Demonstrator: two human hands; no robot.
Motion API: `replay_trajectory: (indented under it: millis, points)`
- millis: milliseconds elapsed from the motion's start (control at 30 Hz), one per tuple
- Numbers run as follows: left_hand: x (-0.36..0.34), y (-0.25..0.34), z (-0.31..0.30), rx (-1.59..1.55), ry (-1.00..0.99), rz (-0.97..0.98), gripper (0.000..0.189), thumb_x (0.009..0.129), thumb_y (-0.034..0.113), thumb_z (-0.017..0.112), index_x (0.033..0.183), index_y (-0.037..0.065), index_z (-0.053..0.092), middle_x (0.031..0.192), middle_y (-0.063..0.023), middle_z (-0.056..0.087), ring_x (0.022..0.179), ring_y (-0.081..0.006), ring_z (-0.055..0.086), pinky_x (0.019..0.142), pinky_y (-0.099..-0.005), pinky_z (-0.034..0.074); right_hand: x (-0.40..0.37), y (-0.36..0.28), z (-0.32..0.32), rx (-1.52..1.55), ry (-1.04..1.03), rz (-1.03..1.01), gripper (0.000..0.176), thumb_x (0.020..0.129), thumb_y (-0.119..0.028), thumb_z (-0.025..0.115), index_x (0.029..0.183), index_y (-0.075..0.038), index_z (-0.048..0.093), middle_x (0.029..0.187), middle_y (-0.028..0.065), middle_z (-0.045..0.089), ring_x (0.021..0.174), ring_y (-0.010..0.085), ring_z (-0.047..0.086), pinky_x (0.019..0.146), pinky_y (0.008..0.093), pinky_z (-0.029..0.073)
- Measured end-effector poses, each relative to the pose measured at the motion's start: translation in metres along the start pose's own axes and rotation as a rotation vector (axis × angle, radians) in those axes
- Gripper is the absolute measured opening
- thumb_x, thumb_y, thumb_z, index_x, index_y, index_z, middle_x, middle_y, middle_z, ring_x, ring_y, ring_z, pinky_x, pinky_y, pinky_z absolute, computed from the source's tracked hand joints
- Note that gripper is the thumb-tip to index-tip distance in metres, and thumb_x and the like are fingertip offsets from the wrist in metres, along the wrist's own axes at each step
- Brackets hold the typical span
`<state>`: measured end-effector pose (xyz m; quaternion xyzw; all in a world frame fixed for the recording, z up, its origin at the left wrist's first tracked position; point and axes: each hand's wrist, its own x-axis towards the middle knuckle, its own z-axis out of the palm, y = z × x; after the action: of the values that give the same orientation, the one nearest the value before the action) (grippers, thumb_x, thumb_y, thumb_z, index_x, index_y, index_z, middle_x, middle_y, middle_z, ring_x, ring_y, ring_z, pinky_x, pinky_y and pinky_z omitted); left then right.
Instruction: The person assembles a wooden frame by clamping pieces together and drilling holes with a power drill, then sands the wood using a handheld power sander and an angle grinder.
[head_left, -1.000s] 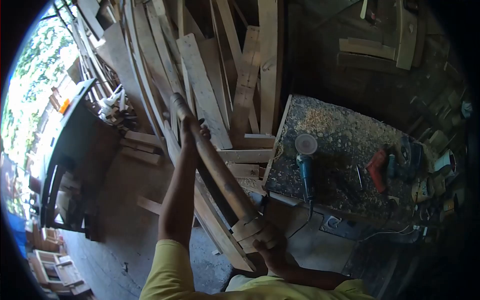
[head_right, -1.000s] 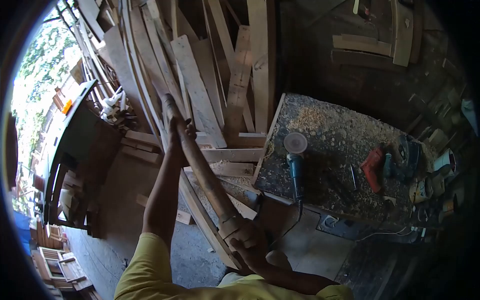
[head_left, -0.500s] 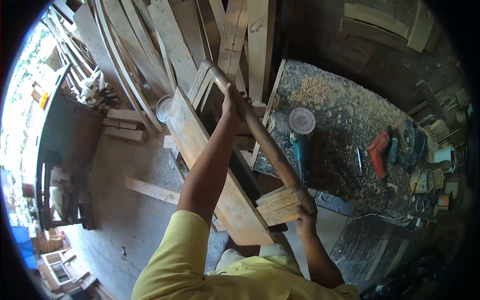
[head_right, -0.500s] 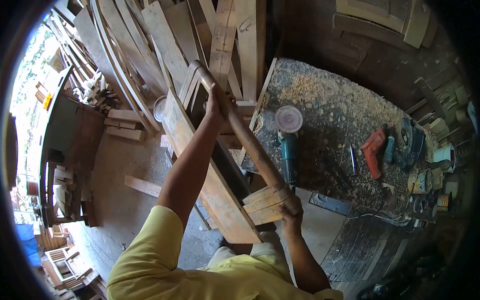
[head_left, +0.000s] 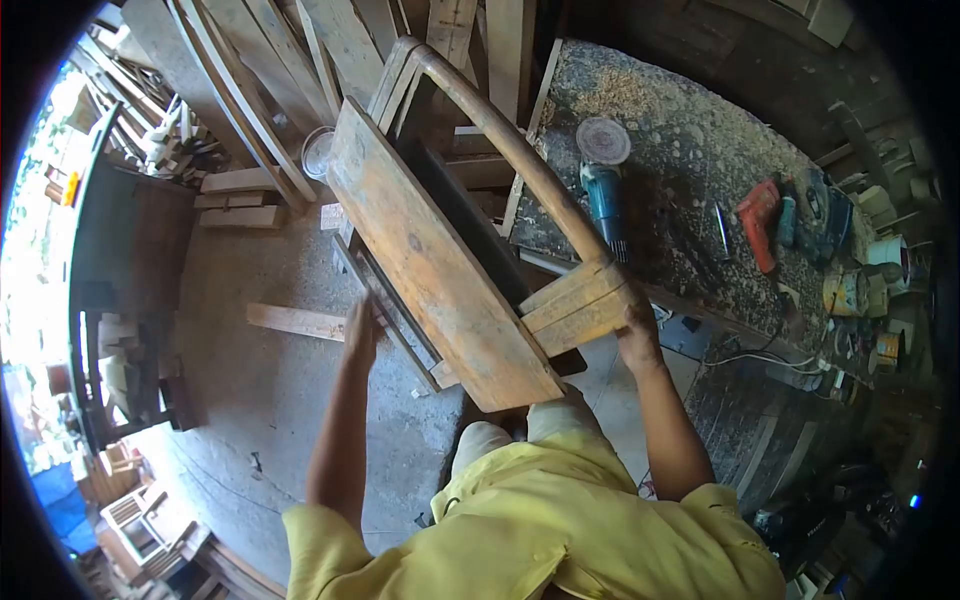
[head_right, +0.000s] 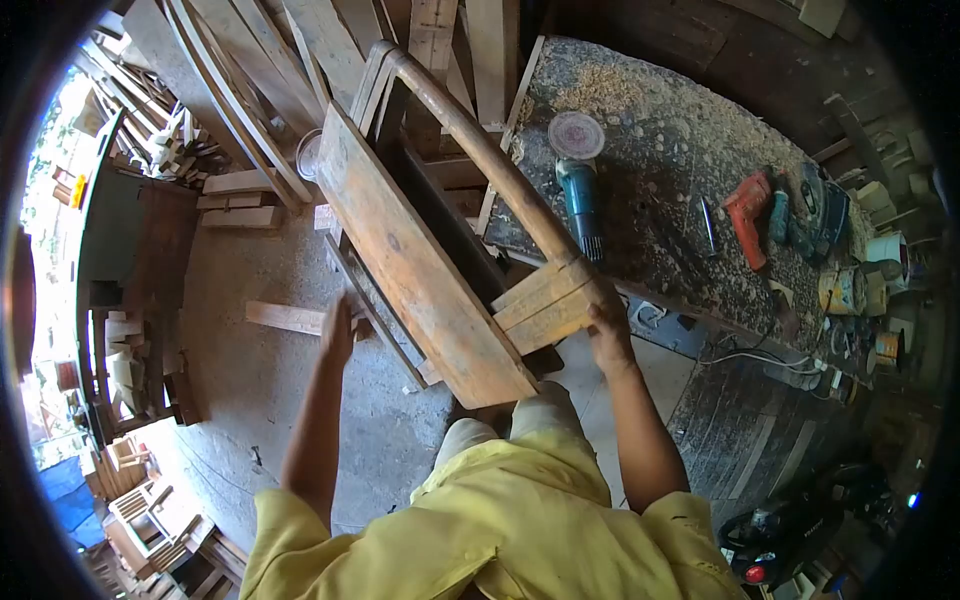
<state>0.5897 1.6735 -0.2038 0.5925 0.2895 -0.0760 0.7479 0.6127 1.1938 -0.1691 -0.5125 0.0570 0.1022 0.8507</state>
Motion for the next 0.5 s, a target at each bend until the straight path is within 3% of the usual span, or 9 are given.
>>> replay_trajectory:
  millis: [67,100,133,167,233,300,333,400,500]
  points:
    - [-0.069,-0.066,-0.052,0.148,0.127,-0.083,0.046,0.096,0.048,0.053,0.117,0.008,0.06,0.104,-0.0069,0.065,0.092,-0.0184,0.064,0.078,-0.0339,0.053,0.006,0.02,-0.021,0.014,0.082,0.024,0.074,0.085,-0.047,0.071,0.14,-0.005,0.044,0.135,0.0051,0.052,0.127,0.0197,0.047,0.106,0.0365,0.036]
    - [-0.104,-0.101,-0.082,0.104,0.14,-0.262,0.045,0.096,0.048,0.054,0.115,0.007,0.06,0.104,-0.0075,0.065,0.089,-0.0203,0.065,0.075,-0.0354,0.054,0.009,0.021,-0.026,0.031,0.167,0.053,0.068,0.088,-0.046,0.069,0.138,-0.005,0.047,0.135,0.0054,0.052,0.127,0.0187,0.046,0.106,0.0363,0.035]
    - [-0.137,-0.147,-0.117,0.091,0.162,-0.292,0.044,0.096,0.044,0.054,0.114,0.005,0.059,0.103,-0.009,0.065,0.09,-0.0222,0.066,0.073,-0.0361,0.055,0.007,0.011,-0.018,0.096,0.126,0.134,0.064,0.093,-0.048,0.061,0.139,-0.005,0.047,0.139,0.0063,0.049,0.131,0.0175,0.041,0.109,0.0358,0.03]
    - [-0.17,-0.178,-0.133,0.034,0.266,-0.366,0.044,0.096,0.043,0.055,0.114,0.003,0.059,0.1,-0.0103,0.065,0.089,-0.0234,0.066,0.071,-0.0363,0.055,0.008,0.012,-0.014,0.092,0.172,0.12,0.065,0.094,-0.049,0.059,0.14,-0.005,0.047,0.141,0.0065,0.048,0.132,0.0171,0.04,0.11,0.0355,0.028]
    - [-0.219,-0.244,-0.187,0.069,0.24,-0.508,0.048,0.094,0.044,0.056,0.118,0.003,0.056,0.105,-0.0128,0.065,0.088,-0.0271,0.066,0.071,-0.0393,0.055,0.017,0.026,-0.021,0.088,0.301,0.125,0.07,0.095,-0.052,0.056,0.144,-0.005,0.043,0.146,0.0061,0.045,0.134,0.0177,0.038,0.112,0.0353,0.028]
    - [-0.263,-0.259,-0.192,0.08,0.338,-0.631,0.047,0.095,0.044,0.051,0.124,0.006,0.052,0.11,-0.0132,0.066,0.089,-0.0297,0.066,0.073,-0.044,0.055,0.004,0.001,0.006,-0.04,0.351,0.119,0.08,0.087,-0.062,0.061,0.144,-0.008,0.044,0.143,0.0065,0.047,0.13,0.02,0.042,0.108,0.0349,0.033]
    - [-0.277,-0.268,-0.198,0.135,0.325,-0.618,0.048,0.095,0.045,0.051,0.124,0.006,0.052,0.111,-0.0137,0.066,0.09,-0.0297,0.066,0.072,-0.0443,0.055,0.005,-0.002,0.008,-0.207,0.341,0.013,0.081,0.083,-0.067,0.063,0.138,-0.01,0.05,0.134,0.0067,0.053,0.126,0.0206,0.046,0.103,0.0363,0.037]
    - [-0.298,-0.276,-0.204,0.32,0.285,-0.616,0.05,0.094,0.045,0.053,0.127,0.007,0.05,0.113,-0.0135,0.065,0.091,-0.0304,0.066,0.071,-0.0456,0.055,0.0,-0.007,0.016,-0.228,0.367,0.001,0.069,0.085,-0.064,0.062,0.124,-0.007,0.059,0.118,0.0058,0.06,0.112,0.0175,0.054,0.097,0.0339,0.042]
    - [-0.309,-0.294,-0.219,0.424,0.254,-0.608,0.051,0.092,0.046,0.057,0.127,0.009,0.05,0.11,-0.014,0.065,0.086,-0.0322,0.067,0.067,-0.0467,0.056,0.0,-0.005,0.012,-0.381,0.326,-0.105,0.066,0.088,-0.061,0.06,0.121,-0.005,0.059,0.112,0.006,0.063,0.107,0.0161,0.056,0.097,0.0318,0.042]
